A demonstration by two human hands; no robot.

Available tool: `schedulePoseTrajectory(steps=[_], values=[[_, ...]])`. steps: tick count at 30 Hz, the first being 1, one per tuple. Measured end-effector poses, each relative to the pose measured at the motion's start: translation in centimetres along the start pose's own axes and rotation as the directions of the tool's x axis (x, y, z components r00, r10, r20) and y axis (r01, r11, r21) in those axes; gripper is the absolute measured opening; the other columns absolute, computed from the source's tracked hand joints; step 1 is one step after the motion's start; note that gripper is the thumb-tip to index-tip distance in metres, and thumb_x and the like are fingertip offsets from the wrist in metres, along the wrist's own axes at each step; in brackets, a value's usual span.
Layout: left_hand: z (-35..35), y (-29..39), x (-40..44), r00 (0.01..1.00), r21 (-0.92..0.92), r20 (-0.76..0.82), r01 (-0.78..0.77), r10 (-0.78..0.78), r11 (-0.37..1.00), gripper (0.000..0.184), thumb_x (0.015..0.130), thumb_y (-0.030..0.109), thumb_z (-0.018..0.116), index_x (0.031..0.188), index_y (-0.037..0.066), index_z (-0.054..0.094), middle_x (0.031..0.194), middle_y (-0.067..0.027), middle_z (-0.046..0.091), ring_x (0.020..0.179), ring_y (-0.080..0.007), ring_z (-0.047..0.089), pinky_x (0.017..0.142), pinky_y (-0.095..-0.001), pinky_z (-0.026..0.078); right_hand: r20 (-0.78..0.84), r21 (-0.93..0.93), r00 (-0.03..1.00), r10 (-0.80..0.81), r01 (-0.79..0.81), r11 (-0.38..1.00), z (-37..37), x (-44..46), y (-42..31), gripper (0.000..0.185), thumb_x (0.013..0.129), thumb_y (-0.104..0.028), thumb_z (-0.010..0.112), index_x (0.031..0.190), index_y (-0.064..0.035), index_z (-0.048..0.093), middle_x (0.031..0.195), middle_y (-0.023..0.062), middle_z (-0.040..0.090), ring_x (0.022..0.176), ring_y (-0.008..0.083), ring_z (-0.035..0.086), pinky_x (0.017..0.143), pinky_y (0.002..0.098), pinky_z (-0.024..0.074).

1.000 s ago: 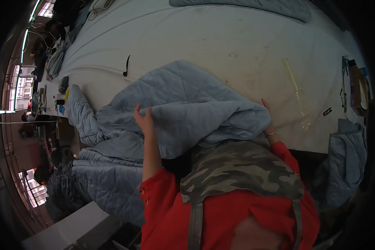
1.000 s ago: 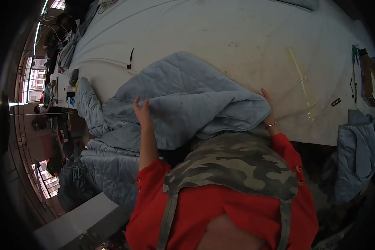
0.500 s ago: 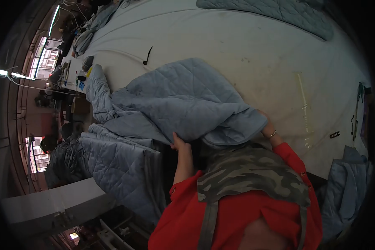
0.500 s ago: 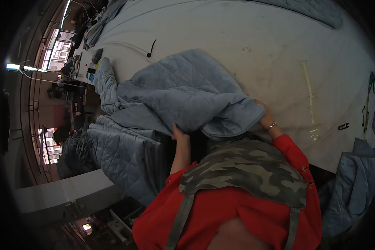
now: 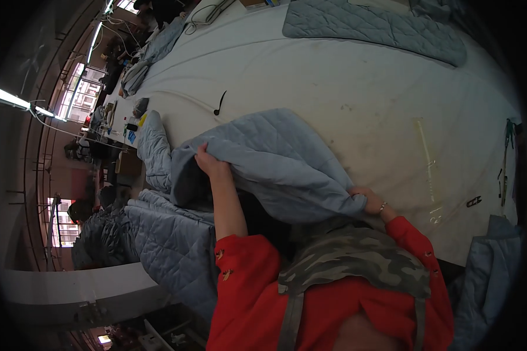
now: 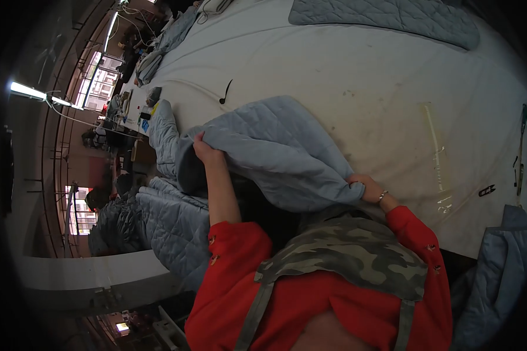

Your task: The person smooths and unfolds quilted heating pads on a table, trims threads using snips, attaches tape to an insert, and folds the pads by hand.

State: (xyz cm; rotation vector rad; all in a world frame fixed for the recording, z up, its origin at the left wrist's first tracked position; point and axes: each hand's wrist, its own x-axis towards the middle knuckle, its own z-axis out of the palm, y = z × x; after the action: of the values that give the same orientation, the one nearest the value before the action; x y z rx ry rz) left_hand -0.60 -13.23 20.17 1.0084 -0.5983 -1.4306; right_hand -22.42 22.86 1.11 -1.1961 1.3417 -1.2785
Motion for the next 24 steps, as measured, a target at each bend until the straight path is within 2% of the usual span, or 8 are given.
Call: schedulePoseTrajectory(steps=[6, 7, 10, 13, 15, 17, 21, 24], values=[[11.6, -8.5, -13.7, 0.594, 0.366, 0.802, -0.408, -0.062, 0.837, 0.031, 0.071, 0.014, 0.058, 0.095, -0.006, 0.053, 0.092, -0.0132, 0.056, 0.08, -0.0194, 0.054, 0.068, -0.0313, 0.043, 0.195, -0.205, 0.975, -0.107, 0.147, 0.968, 1.1, -1.1, -0.2, 0.032, 0.072, -0.004, 0.056, 0.104, -0.0025, 0.055, 0.111, 0.0145, 0.054, 0.101, 0.0269, 0.054, 0.088, 0.034, 0.0411], [11.5, -10.6, -16.5, 0.599, 0.747, 0.649, -0.389, -0.469, 0.538, 0.029, 0.069, 0.01, 0.061, 0.095, -0.003, 0.055, 0.094, -0.0091, 0.056, 0.08, -0.0183, 0.052, 0.073, -0.0279, 0.042, 0.245, -0.207, 0.968, -0.06, 0.113, 0.972, 0.8, -1.3, -1.2, 0.035, 0.071, -0.006, 0.056, 0.106, -0.0039, 0.056, 0.12, 0.0157, 0.049, 0.107, 0.0298, 0.051, 0.09, 0.0349, 0.0398], [10.2, -19.2, -23.7, -0.048, 0.54, 0.619, -0.699, -0.784, 0.469, 0.04, 0.067, 0.016, 0.063, 0.1, -0.004, 0.055, 0.08, -0.0128, 0.058, 0.074, -0.0177, 0.052, 0.067, -0.0306, 0.043, 0.201, -0.387, 0.92, 0.336, -0.241, 0.89, 1.0, -2.0, -7.5, 0.038, 0.073, -0.011, 0.056, 0.111, -0.0058, 0.055, 0.115, 0.0153, 0.054, 0.103, 0.0285, 0.053, 0.088, 0.0342, 0.0407], [7.0, -23.5, -27.0, -0.351, 0.442, 0.468, -0.702, -0.811, 0.559, 0.039, 0.071, 0.014, 0.06, 0.107, -0.001, 0.055, 0.075, -0.0099, 0.058, 0.071, -0.0145, 0.052, 0.064, -0.029, 0.043, 0.451, -0.598, 0.739, 0.5, -0.165, 0.784, 0.8, -3.3, -3.5, 0.041, 0.077, -0.019, 0.056, 0.117, -0.008, 0.053, 0.105, 0.0132, 0.06, 0.097, 0.0268, 0.057, 0.086, 0.0334, 0.0423], [6.1, -23.7, -27.7, -0.48, 0.413, 0.43, -0.648, -0.765, 0.639, 0.038, 0.074, 0.013, 0.059, 0.11, 0.001, 0.055, 0.074, -0.0079, 0.058, 0.07, -0.0125, 0.052, 0.063, -0.0273, 0.043, 0.3, -0.4, 0.877, 0.375, -0.241, 0.884, 0.4, -6.0, -4.8, 0.039, 0.079, -0.021, 0.057, 0.116, -0.0081, 0.053, 0.101, 0.0121, 0.061, 0.093, 0.0245, 0.059, 0.083, 0.0323, 0.0436], [7.2, -20.6, -26.2, -0.364, 0.569, 0.557, -0.488, -0.747, 0.662, 0.034, 0.08, 0.009, 0.056, 0.114, 0.002, 0.055, 0.077, -0.0056, 0.058, 0.071, -0.0087, 0.052, 0.061, -0.0231, 0.042, 0.103, -0.192, 0.957, 0.271, -0.248, 0.949, -0.8, -8.3, -7.5, 0.038, 0.081, -0.024, 0.057, 0.116, -0.0083, 0.053, 0.097, 0.011, 0.063, 0.089, 0.0221, 0.06, 0.08, 0.0312, 0.0448], [8.4, -14.0, -19.7, 0.105, 0.28, 0.954, -0.64, -0.28, 0.715, 0.017, 0.082, 0.006, 0.055, 0.097, 0.001, 0.061, 0.082, -0.0066, 0.059, 0.07, -0.0116, 0.054, 0.058, -0.0225, 0.041, -0.217, 0.141, 0.913, 0.346, -0.321, 0.937, -4.7, -9.6, -9.0, 0.038, 0.082, -0.023, 0.06, 0.115, -0.0058, 0.053, 0.105, 0.0101, 0.06, 0.091, 0.0178, 0.06, 0.08, 0.0288, 0.0453], [6.7, -11.9, -12.6, 0.476, 0.343, 0.878, -0.693, 0.045, 0.635, 0.018, 0.084, 0.005, 0.051, 0.1, 0.0, 0.058, 0.087, -0.0048, 0.059, 0.076, -0.0122, 0.054, 0.066, -0.023, 0.041, -0.714, 0.161, 0.625, 0.318, -0.295, 0.942, -8.2, -8.1, -10.1, 0.046, 0.076, -0.019, 0.066, 0.117, -0.0052, 0.051, 0.118, 0.0119, 0.053, 0.103, 0.0206, 0.055, 0.083, 0.0311, 0.045]])
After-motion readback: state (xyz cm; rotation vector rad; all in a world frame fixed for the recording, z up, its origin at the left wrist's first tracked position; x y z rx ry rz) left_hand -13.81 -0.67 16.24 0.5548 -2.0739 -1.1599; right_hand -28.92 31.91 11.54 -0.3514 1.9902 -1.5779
